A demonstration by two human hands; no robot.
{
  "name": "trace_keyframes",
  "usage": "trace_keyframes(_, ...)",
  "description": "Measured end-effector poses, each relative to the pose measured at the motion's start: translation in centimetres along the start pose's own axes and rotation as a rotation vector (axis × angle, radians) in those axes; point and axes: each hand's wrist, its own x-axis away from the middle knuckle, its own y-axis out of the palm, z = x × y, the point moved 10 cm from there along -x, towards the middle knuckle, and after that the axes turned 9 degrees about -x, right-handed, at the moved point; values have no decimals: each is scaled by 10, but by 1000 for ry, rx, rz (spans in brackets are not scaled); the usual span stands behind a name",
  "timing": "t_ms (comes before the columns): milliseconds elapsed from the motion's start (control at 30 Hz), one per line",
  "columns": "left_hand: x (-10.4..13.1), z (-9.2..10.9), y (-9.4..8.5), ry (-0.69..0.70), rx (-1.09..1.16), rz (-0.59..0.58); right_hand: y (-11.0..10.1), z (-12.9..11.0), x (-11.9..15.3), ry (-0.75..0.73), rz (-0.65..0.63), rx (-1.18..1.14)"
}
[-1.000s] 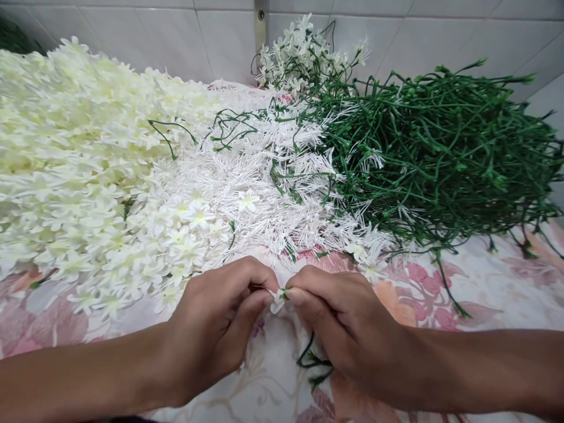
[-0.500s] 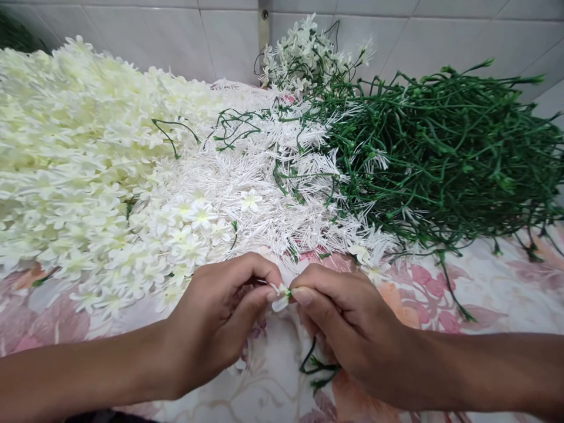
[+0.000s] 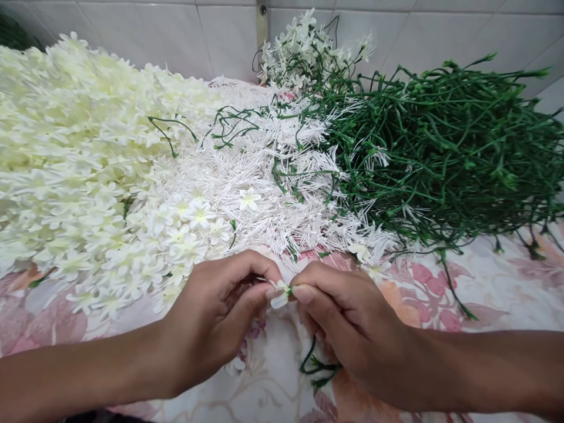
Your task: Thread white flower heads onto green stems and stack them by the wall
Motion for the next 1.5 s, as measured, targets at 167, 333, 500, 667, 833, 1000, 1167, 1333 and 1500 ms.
trace_keyframes(167,2,0,1,8,-18,0,0,-4,-1,-30,-2,16)
trace_keyframes(333,3,0,0,8,-29,1,0,-6,-1,-49,7,27)
trace_keyframes(500,2,-1,2,9,-1,-9,0,-9,-1,-90,16,45)
trace_keyframes(667,2,-2,2,15,15,-1,0,-7,0,-83,26,42)
trace_keyframes(833,3,-4,2,-6,51,-1,0,-6,1,-93,33,29)
trace_keyframes(1000,2,-6,4,-33,99,-14,0,-7,-1,-104,41,28)
trace_keyframes(1167,3,-11,9,-68,152,-51,1,-9,-1,-111,37,14)
trace_keyframes(1333,4,-15,11,-98,188,-69,1,-9,-2,-118,25,15)
trace_keyframes(1500,3,-14,10,-98,194,-57,2,-11,-1,-135,19,32)
